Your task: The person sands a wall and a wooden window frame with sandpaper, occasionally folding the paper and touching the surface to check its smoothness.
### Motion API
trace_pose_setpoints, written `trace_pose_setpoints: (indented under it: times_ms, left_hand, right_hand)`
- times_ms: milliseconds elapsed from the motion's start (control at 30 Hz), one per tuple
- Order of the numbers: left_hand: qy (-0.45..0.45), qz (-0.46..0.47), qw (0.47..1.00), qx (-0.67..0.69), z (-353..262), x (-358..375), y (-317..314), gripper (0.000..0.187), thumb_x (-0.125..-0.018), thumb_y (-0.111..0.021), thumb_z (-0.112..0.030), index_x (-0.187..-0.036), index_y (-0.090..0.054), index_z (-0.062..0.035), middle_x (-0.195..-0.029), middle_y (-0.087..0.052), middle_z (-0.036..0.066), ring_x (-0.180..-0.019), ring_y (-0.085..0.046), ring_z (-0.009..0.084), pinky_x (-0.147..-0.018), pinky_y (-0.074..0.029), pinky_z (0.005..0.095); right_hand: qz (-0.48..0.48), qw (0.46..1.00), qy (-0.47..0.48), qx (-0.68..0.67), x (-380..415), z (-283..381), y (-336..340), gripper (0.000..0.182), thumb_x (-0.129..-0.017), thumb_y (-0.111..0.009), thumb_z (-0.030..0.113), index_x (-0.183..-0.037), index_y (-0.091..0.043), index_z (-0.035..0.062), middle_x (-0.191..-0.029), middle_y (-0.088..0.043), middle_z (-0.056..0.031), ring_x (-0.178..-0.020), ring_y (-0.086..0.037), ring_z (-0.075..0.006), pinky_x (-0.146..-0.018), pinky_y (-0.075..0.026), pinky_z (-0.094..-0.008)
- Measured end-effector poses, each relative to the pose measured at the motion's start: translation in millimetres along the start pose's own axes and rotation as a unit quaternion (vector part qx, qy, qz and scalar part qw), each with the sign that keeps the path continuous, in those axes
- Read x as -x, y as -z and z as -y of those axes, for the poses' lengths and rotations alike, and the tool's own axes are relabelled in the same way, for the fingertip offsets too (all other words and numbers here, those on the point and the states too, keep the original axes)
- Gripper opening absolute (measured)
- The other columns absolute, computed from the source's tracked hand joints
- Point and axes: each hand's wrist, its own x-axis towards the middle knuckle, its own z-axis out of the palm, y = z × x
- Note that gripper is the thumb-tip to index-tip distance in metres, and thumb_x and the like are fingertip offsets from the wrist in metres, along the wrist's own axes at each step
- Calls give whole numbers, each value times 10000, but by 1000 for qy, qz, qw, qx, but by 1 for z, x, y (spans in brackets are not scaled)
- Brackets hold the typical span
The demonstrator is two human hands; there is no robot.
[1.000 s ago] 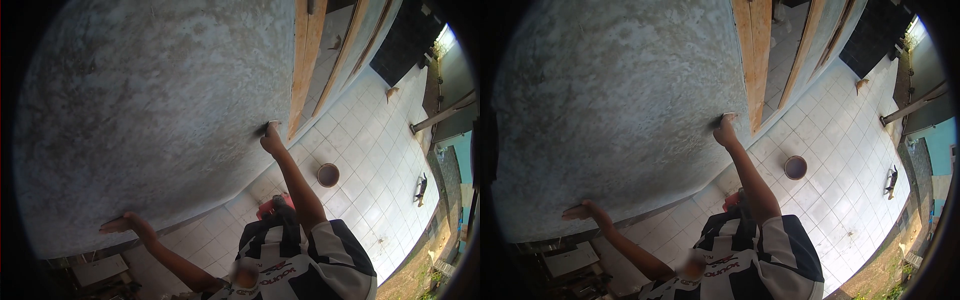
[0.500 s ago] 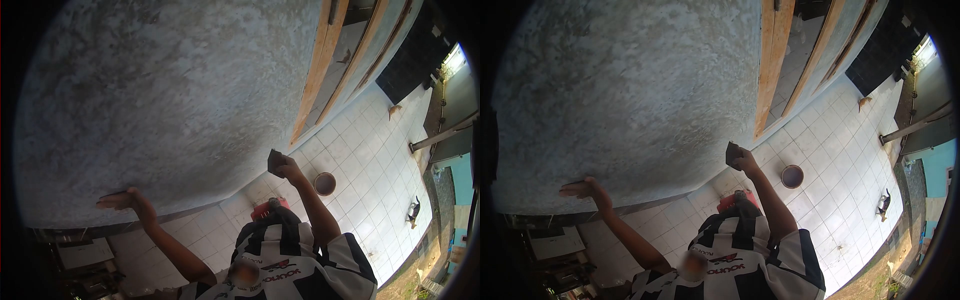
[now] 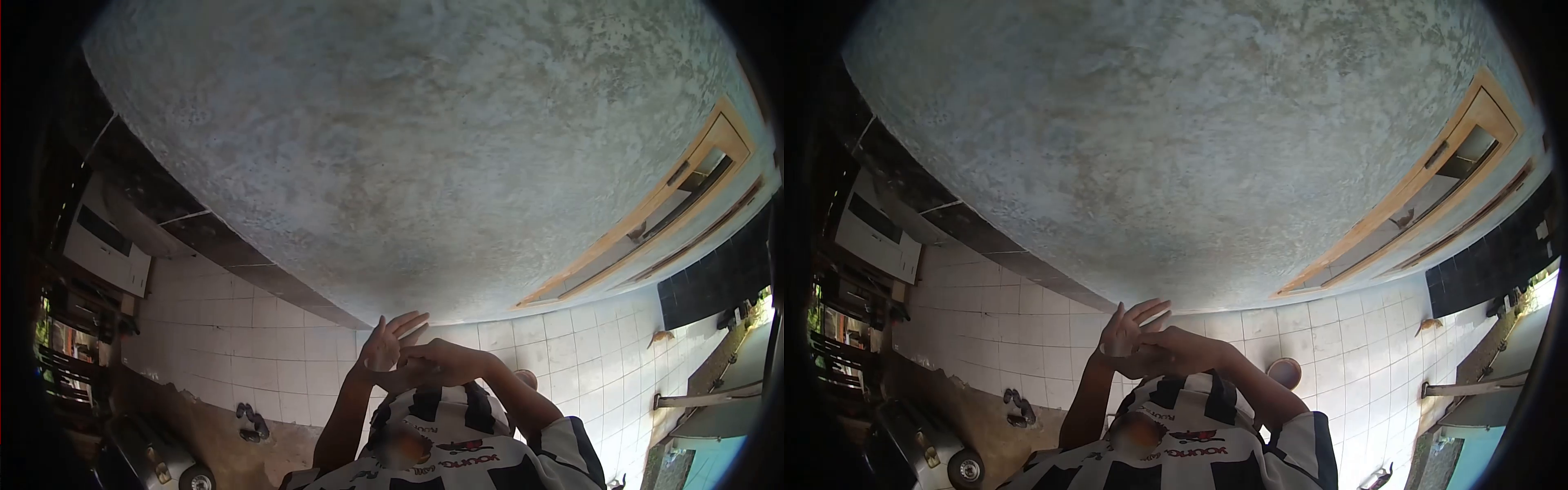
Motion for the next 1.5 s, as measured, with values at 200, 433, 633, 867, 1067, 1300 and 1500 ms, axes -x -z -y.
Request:
trace_pose_setpoints:
  times_ms: [200,433,633,867,1067,1300,1500]
  left_hand:
    - [-42,65,953,293,6,36,-5,1227,-865,-236,-923,-1613,-162,48,-1662,-261,236,-1534,-272,385,-1261,-204,491]
    - [-266,79,960,47,19,66,27,1027,-1001,-250,-772,-1575,-272,80,-1622,-366,222,-1508,-342,261,-1228,-259,401]
    - [-319,-262,864,-287,-61,72,9,473,-1091,-473,-194,-1470,-450,89,-1426,-597,242,-1316,-559,237,-1090,-408,317]
    - [-566,-437,598,-361,-173,-18,14,662,-1043,-440,-34,-1601,-104,80,-1673,-123,292,-1561,-145,408,-1257,-181,457]
    - [-448,-428,527,-581,-160,-73,34,898,-1013,-605,-258,-1577,-26,132,-1643,2,389,-1543,-8,534,-1209,-91,688]
    - [-418,-454,488,-618,-152,-83,55,887,-1029,-529,-347,-1567,-32,154,-1634,-11,406,-1540,-38,542,-1214,-78,676]
    - [-430,-476,504,-578,-156,-83,56,893,-1042,-498,-337,-1556,26,172,-1628,57,415,-1535,24,554,-1215,-42,671]
  right_hand:
    - [-185,976,-95,67,-42,16,2,485,-760,-864,43,-1142,-567,7,-1029,-731,-153,-943,-748,-259,-806,-621,-366]
    - [-187,962,-130,150,-74,15,-3,536,-794,-849,68,-1200,-500,45,-1034,-737,-195,-956,-757,-291,-778,-633,-375]
    - [-420,748,52,511,-68,127,74,621,-882,-788,132,-1399,-452,59,-1353,-640,-170,-1170,-680,-347,-892,-600,-433]
    - [-508,235,306,770,-41,320,194,496,-1031,-517,121,-1492,-417,-31,-1536,-477,-228,-1458,-391,-463,-1180,-356,-556]
    - [-560,223,271,751,-54,333,231,665,-1094,-318,414,-1603,-250,-10,-1654,-304,-211,-1543,-236,-434,-1218,-186,-619]
    - [-572,223,302,729,-54,327,242,691,-1092,-297,435,-1619,-220,-4,-1663,-293,-209,-1549,-231,-428,-1222,-156,-621]
    - [-542,231,344,731,-53,328,244,683,-1098,-301,424,-1606,-238,-28,-1655,-308,-213,-1546,-238,-426,-1235,-183,-572]
